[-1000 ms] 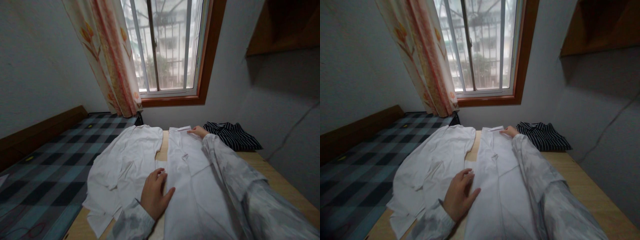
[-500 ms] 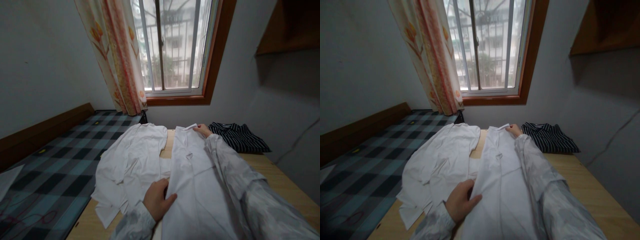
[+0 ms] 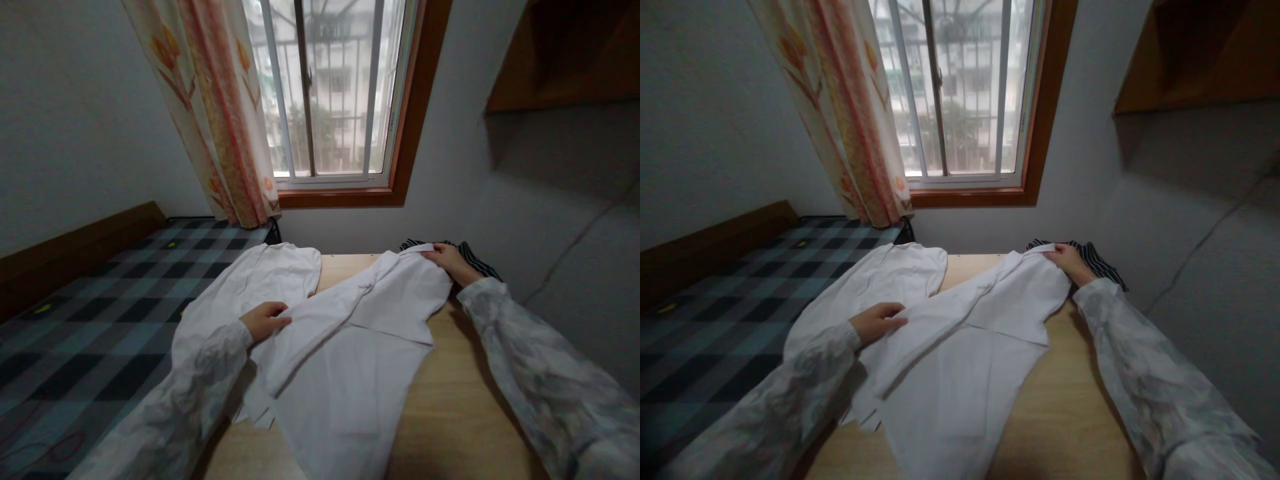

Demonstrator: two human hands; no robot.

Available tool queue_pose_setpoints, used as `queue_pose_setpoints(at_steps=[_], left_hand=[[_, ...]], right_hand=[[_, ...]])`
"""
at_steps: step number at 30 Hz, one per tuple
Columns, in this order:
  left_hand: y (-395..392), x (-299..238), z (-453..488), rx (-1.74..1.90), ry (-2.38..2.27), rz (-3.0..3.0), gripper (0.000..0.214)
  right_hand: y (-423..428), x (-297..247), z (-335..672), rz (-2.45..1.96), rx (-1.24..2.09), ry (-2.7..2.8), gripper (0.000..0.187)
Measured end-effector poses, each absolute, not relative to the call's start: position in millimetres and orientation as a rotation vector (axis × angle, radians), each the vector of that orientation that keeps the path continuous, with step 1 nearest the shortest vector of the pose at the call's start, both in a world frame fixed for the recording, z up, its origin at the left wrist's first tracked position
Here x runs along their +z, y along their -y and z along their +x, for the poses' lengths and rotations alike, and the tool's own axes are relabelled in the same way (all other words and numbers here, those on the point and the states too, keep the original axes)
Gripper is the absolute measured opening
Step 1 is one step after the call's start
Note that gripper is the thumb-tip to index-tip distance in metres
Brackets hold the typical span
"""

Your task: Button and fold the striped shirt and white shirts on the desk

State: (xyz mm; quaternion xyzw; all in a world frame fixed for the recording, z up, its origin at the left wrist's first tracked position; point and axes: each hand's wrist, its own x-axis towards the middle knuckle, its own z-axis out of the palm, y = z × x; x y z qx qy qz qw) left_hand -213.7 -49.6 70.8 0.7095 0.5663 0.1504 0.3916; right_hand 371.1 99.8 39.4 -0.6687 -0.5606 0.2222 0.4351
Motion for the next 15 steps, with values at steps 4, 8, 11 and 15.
queue_pose_setpoints(at_steps=[4,8,11,15], left_hand=[[5.0,82.8,-200.7,0.415,-1.483,2.035,0.049],[-38.0,75.7,-175.8,0.523,-1.539,2.153,0.048],[-59.1,60.3,-163.3,0.501,-1.674,2.149,0.042],[-75.2,47.5,-166.2,0.375,-1.643,2.125,0.038]], right_hand=[[-55.7,16.8,406.0,-1.619,0.519,1.251,0.04],[-23.1,-8.8,419.6,-1.595,0.444,1.107,0.045],[-6.8,-21.3,422.7,-1.594,0.382,1.065,0.044],[-1.4,-21.3,432.4,-1.671,0.54,1.032,0.05]])
